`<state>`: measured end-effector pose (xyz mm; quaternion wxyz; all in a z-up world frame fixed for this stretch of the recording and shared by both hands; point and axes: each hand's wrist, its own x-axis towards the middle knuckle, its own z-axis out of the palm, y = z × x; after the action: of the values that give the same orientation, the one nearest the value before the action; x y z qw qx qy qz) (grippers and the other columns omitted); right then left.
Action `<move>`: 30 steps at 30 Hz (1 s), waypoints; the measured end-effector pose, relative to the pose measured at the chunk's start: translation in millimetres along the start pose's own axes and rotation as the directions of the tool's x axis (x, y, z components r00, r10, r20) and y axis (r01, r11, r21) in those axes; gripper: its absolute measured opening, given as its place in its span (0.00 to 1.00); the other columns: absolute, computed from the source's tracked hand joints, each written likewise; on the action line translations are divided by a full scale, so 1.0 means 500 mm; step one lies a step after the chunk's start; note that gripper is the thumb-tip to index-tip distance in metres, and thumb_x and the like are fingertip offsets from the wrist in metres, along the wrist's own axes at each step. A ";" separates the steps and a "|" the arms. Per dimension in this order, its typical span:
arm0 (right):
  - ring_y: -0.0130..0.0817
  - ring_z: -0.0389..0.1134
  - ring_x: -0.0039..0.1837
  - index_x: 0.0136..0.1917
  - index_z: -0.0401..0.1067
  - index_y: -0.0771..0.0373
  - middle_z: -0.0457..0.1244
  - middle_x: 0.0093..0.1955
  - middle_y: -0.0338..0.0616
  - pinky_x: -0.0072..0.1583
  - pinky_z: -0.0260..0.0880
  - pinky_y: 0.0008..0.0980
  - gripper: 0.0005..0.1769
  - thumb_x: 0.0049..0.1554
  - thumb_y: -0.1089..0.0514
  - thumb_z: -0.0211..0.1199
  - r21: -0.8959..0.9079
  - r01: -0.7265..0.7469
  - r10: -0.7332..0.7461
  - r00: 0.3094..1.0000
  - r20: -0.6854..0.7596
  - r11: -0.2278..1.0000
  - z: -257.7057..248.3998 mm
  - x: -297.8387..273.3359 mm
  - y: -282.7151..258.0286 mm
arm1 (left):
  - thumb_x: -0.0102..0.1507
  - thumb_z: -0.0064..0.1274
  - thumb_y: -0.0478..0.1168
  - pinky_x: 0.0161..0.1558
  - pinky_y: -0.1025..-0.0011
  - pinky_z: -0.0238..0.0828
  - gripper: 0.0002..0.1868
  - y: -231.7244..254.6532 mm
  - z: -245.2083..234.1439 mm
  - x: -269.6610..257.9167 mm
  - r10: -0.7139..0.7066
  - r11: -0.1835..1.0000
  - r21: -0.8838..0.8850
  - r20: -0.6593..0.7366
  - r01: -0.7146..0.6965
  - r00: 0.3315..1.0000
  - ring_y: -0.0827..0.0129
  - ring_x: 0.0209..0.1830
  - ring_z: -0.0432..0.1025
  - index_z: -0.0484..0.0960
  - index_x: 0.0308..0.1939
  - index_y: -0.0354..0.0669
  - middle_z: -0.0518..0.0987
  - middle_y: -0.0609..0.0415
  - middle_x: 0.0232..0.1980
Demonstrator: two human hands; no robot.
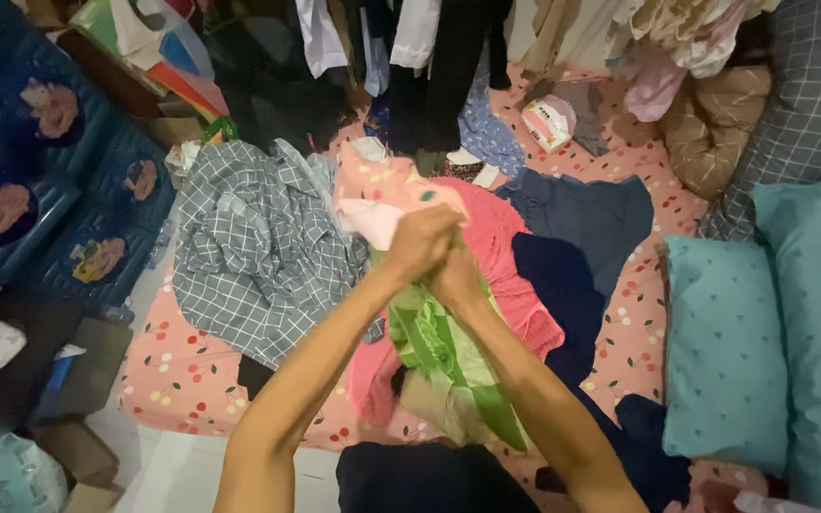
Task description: The person places two light blue pillows on a bed, then puts a pink pillowcase onto a green checkered pillow. They adjust the case and tuck the pillow inside.
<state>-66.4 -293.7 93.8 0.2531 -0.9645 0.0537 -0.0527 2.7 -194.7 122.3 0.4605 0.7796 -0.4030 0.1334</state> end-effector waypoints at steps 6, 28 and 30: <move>0.58 0.75 0.41 0.34 0.80 0.60 0.69 0.31 0.46 0.42 0.73 0.55 0.10 0.46 0.52 0.65 0.105 0.047 -0.045 0.999 -0.022 0.993 0.011 -0.002 0.031 | 0.67 0.54 0.38 0.48 0.51 0.77 0.06 0.141 -0.050 0.036 -0.028 0.992 -0.109 0.275 0.060 0.961 0.43 0.45 0.80 0.86 0.43 0.45 0.85 0.46 0.40; 0.58 0.75 0.39 0.29 0.79 0.63 0.70 0.30 0.48 0.44 0.74 0.53 0.07 0.46 0.58 0.68 0.151 -0.013 0.025 0.997 -0.075 0.988 0.028 -0.014 -0.007 | 0.56 0.59 0.70 0.67 0.45 0.67 0.55 0.050 -0.040 -0.008 -0.911 0.408 0.043 0.084 0.912 0.403 0.39 0.67 0.72 0.65 0.71 0.29 0.75 0.35 0.65; 0.68 0.73 0.47 0.40 0.75 0.67 0.70 0.42 0.62 0.47 0.71 0.67 0.07 0.50 0.60 0.64 0.158 0.033 -0.020 0.996 -0.085 0.987 0.030 -0.013 -0.015 | 0.65 0.53 0.60 0.63 0.40 0.69 0.35 0.060 -0.058 0.005 -0.887 0.455 0.066 -0.052 0.888 0.458 0.31 0.60 0.74 0.80 0.58 0.27 0.82 0.28 0.53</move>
<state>-70.6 -279.2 84.2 0.3262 -0.9388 0.0470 -0.1003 -13.4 -179.4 157.7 0.4314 0.8933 0.0699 -0.1054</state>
